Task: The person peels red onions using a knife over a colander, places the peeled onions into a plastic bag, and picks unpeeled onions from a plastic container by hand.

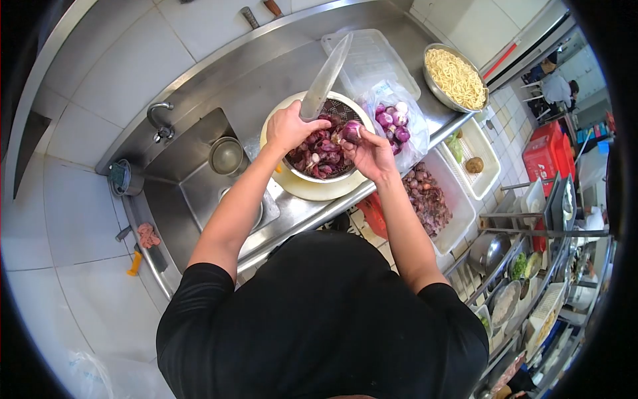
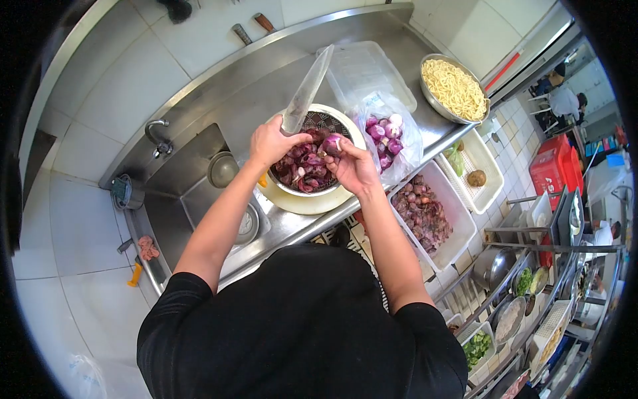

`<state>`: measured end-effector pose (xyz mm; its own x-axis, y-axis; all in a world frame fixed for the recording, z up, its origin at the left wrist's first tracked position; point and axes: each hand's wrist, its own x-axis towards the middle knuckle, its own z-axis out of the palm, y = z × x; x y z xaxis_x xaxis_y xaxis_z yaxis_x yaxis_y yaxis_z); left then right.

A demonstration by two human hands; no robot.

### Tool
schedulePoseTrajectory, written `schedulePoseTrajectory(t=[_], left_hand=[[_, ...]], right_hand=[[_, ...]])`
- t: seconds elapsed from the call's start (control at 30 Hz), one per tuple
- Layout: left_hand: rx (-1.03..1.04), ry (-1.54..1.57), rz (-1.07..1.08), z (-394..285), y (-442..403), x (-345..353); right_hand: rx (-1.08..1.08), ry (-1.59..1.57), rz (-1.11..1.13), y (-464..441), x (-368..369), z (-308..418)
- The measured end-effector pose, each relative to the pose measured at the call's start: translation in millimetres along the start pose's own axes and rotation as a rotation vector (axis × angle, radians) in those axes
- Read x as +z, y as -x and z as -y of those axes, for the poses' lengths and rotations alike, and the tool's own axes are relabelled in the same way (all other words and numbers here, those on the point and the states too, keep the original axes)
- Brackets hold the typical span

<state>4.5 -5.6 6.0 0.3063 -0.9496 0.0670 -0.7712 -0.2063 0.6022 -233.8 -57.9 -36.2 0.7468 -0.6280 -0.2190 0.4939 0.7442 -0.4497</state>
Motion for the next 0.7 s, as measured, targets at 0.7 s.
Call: schedulePoseTrajectory(t=[0.7], left_hand=[[0.414,0.143,0.266,-10,-3,-12]], right_hand=[[0.075,0.081,0.070,-1,11,-2]])
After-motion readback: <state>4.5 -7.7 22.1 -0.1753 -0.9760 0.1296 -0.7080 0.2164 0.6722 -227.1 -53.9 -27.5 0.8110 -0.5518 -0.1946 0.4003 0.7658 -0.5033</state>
